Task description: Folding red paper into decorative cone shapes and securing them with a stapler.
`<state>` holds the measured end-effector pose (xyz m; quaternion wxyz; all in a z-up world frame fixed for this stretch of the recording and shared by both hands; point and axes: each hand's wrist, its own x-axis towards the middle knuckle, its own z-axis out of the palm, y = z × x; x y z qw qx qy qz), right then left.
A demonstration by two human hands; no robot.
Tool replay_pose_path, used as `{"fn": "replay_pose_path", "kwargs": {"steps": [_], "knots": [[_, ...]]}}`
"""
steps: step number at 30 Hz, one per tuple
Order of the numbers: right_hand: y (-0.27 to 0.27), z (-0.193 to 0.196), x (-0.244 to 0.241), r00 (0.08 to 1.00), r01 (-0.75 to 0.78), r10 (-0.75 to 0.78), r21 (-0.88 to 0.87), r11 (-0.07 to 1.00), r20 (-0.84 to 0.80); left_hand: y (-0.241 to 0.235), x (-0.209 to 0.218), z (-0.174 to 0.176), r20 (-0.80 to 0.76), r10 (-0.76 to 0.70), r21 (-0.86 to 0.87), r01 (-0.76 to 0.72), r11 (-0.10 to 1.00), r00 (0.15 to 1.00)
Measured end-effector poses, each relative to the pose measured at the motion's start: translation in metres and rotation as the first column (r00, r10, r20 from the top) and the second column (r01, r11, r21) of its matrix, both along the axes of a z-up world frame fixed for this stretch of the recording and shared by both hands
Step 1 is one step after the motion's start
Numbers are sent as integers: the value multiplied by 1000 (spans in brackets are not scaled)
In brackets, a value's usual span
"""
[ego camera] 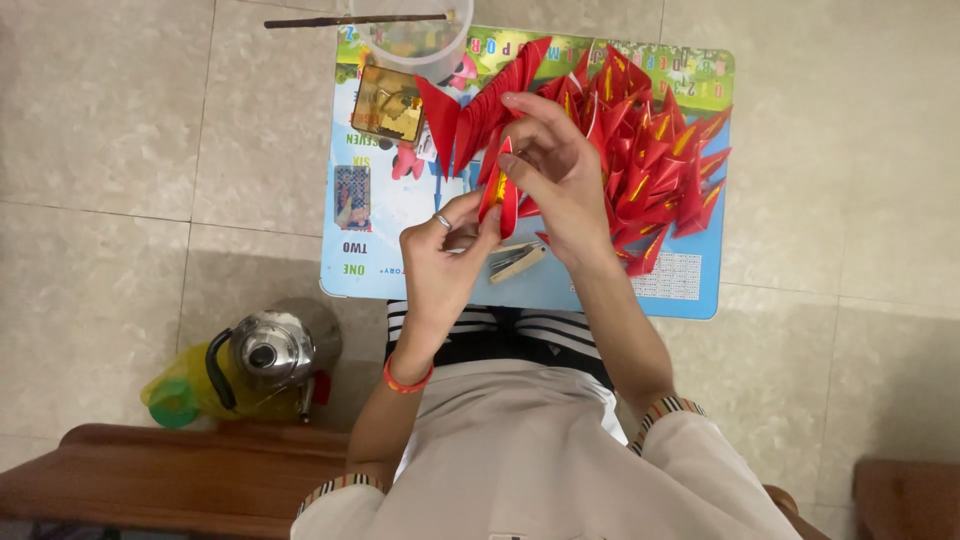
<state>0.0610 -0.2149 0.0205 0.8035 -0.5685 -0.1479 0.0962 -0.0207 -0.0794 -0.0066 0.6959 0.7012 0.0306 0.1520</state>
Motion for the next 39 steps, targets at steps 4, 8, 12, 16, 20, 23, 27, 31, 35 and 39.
{"fn": "replay_pose_path", "kwargs": {"steps": [4, 8, 12, 16, 20, 23, 27, 31, 35, 39], "knots": [[-2, 4, 0, 1000, -8, 8, 14, 1000, -18, 2, 0, -1, -63, -110, -169, 98, 981, 992], [-8, 2, 1, 986, -93, 107, 110, 990, -127, 11, 3, -4, -39, -314, -474, 259, 842, 949], [-11, 1, 0, 959, -162, 208, 229, 960, -191, 16, 1, 2, -80, -362, -468, 285, 836, 929], [-10, 7, -2, 927, -217, 290, 291, 932, -239, 19, 2, -2, -70, -406, -534, 310, 787, 911], [-11, 8, -3, 913, -228, 318, 327, 917, -255, 20, 0, -7, -80, -434, -569, 317, 759, 897], [-13, 4, -4, 915, -191, 301, 372, 908, -267, 18, 0, -6, -91, -389, -551, 279, 787, 917], [-20, -26, -18, 987, -9, 41, 202, 979, -157, 11, 10, -48, -80, -273, -446, 211, 870, 959], [-23, -24, -38, 945, 238, -132, -356, 903, 298, 2, 19, -80, -149, -136, -382, 70, 922, 979], [-23, -30, -55, 919, 160, 93, -579, 799, 383, -4, 21, -86, -145, -84, -326, 32, 945, 986], [-28, -47, -53, 884, 249, 68, -590, 768, 462, -8, 20, -87, -146, -105, -245, 67, 967, 984]]}}
